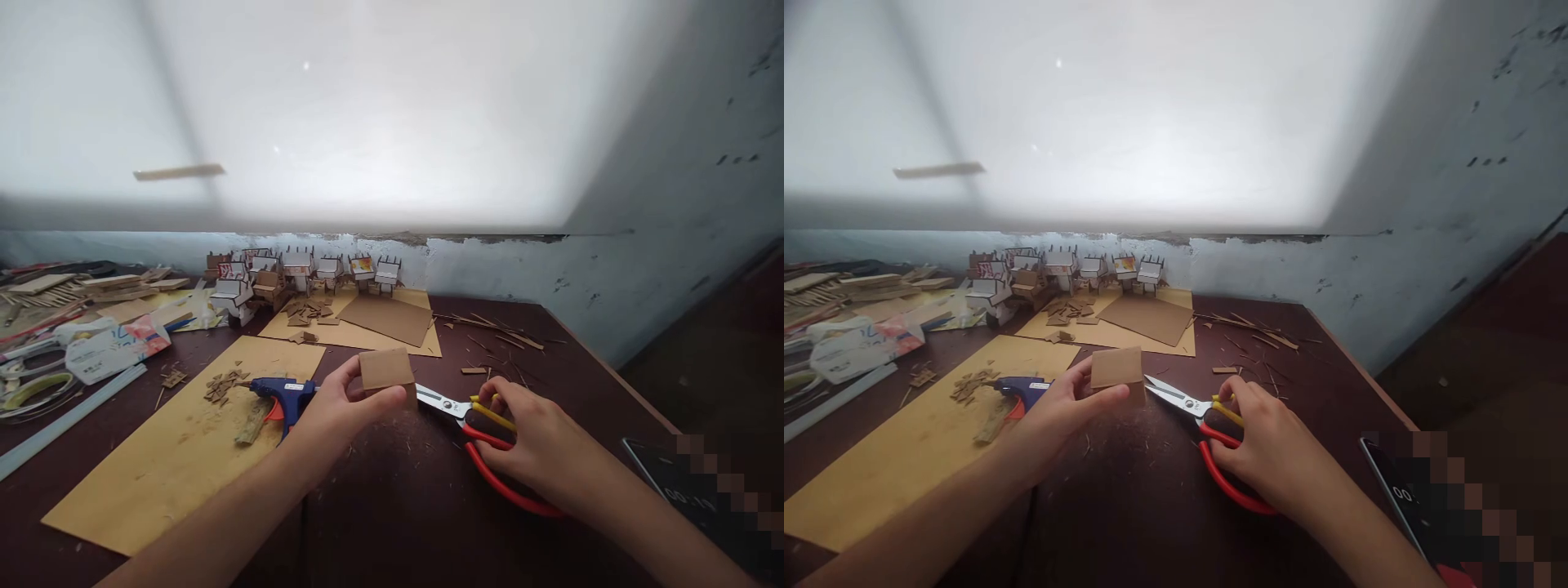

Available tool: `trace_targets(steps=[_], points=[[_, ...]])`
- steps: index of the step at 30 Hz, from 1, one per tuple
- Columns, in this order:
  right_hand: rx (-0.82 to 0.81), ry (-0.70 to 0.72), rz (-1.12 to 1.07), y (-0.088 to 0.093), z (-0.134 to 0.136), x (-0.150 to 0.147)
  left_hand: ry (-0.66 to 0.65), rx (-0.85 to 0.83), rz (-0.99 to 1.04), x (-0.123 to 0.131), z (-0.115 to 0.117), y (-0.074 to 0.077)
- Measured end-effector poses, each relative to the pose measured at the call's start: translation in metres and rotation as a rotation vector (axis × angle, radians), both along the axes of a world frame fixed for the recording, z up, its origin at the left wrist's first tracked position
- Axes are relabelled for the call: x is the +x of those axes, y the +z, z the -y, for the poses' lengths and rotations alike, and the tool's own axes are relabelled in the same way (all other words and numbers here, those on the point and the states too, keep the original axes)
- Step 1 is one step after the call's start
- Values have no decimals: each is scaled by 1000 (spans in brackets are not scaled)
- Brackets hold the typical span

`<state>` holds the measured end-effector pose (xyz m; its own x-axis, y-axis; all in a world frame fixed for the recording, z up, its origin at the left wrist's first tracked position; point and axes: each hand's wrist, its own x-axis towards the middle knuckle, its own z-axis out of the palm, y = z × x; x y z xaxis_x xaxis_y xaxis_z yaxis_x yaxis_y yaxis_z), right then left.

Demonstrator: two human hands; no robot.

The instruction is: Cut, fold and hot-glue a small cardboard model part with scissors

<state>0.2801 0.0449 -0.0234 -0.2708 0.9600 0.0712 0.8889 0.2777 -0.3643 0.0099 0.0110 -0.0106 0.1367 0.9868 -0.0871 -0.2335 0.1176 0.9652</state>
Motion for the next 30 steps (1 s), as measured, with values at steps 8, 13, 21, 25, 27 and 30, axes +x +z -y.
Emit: trace_targets(steps=[8,13,21,25,27,30], points=[[22,-278,-37,14,-7,1,-50,56,-20,-2,-2,-2],[144,-260,-176,19,-4,-3,-5,39,-85,0,1,1],[195,-190,-224,14,-1,-8,70,62,-423,-1,6,8],[148,-169,-234,8,-3,-6,29,110,-460,-3,4,5],[137,-151,-240,7,-3,-5,19,128,-461,-4,3,3],[129,-130,-256,6,-2,-5,-28,115,-413,-4,2,1]])
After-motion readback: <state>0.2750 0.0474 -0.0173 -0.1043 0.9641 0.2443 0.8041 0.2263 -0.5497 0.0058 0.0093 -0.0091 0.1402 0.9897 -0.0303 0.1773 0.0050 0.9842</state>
